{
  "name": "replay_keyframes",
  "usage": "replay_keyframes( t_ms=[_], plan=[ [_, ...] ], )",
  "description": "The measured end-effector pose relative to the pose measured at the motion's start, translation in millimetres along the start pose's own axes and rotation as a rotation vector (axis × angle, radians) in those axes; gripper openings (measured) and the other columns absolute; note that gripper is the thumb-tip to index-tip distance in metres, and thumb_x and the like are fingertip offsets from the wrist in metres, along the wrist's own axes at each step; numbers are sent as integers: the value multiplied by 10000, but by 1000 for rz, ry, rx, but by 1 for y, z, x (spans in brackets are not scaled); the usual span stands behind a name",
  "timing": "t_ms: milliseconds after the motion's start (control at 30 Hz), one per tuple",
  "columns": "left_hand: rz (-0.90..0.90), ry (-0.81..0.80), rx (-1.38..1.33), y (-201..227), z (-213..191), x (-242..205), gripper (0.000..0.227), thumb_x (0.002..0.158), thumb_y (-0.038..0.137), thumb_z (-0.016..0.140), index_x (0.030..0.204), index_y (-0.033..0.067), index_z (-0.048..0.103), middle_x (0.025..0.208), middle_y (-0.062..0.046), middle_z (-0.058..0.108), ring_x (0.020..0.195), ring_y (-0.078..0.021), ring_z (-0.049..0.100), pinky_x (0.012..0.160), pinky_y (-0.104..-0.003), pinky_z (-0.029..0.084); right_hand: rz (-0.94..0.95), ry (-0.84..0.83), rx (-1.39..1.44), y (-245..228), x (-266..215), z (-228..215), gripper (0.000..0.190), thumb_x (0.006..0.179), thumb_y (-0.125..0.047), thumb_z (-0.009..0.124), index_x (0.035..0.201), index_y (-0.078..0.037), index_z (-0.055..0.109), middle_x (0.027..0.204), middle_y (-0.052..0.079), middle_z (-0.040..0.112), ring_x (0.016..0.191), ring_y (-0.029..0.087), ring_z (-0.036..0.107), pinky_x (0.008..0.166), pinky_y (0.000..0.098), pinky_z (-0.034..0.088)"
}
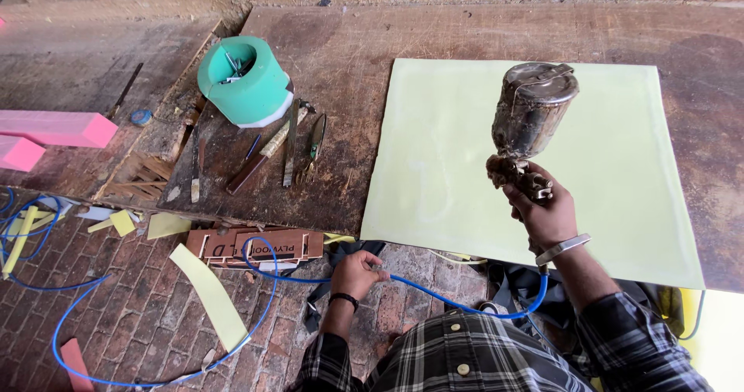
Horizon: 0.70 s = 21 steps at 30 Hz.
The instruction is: The person uses a spray gun to apply a coating to a light green foam sheet on a wooden table. They then place a black fabric sheet over the foam, smooth it out, and cut the fabric to size using shears. Finally, they stack the cut fabric with other materials.
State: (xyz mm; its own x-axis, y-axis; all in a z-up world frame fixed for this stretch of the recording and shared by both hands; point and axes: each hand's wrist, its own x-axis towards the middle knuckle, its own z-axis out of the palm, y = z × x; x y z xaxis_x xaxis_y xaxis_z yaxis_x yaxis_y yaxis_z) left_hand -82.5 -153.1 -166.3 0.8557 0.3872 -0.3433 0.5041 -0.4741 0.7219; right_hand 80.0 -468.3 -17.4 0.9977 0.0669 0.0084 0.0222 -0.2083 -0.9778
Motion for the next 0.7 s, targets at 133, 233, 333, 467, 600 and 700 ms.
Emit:
replay_keyframes(
  t_ms=[133, 233, 333, 467, 600, 700],
  plan=[
    [-40, 24, -23, 3, 1, -3, 375, 662, 263, 958, 971, 146, 781, 784, -23, 758, 734, -148, 724, 658, -336, 558, -37, 86, 37, -9, 12, -5, 574, 912, -110, 751, 1450, -38, 565, 874, 52, 682, 680, 105, 620, 589, 271, 531],
    [-78, 23, -33, 6, 0, -2, 346, 699, 278, 938, 968, 145, 767, 788, -8, 767, 740, -126, 731, 660, -330, 568, -69, 102, 46, -12, 17, -15, 580, 927, -105, 740, 1470, -49, 545, 882, 55, 682, 683, 95, 624, 592, 260, 535],
    [-81, 25, -7, 10, 3, -2, 353, 702, 280, 943, 975, 146, 766, 786, -9, 752, 740, -136, 720, 661, -336, 565, -109, 145, 69, -12, 17, -24, 557, 941, -105, 734, 1469, -46, 564, 907, 48, 683, 683, 91, 618, 596, 251, 531],
    [-54, 21, 14, 15, 15, -1, 379, 671, 269, 958, 973, 143, 768, 783, -20, 739, 738, -161, 716, 668, -341, 563, -54, 205, 41, -2, 7, -39, 538, 920, -108, 752, 1430, -36, 600, 897, 48, 692, 668, 95, 617, 588, 256, 528],
    [-24, -43, 58, 18, 28, 0, 412, 642, 280, 964, 974, 147, 761, 789, -28, 743, 753, -173, 728, 681, -352, 577, 51, 230, -89, 23, -10, -54, 547, 893, -115, 777, 1411, -43, 619, 904, 57, 716, 654, 112, 627, 572, 286, 531],
    [11, -87, 84, 19, 39, -3, 438, 610, 283, 986, 966, 150, 768, 832, -12, 743, 794, -176, 726, 706, -369, 570, 196, 183, -174, 53, -28, -66, 568, 886, -108, 790, 1426, -47, 626, 902, 104, 724, 659, 147, 627, 601, 311, 534]
  ],
)
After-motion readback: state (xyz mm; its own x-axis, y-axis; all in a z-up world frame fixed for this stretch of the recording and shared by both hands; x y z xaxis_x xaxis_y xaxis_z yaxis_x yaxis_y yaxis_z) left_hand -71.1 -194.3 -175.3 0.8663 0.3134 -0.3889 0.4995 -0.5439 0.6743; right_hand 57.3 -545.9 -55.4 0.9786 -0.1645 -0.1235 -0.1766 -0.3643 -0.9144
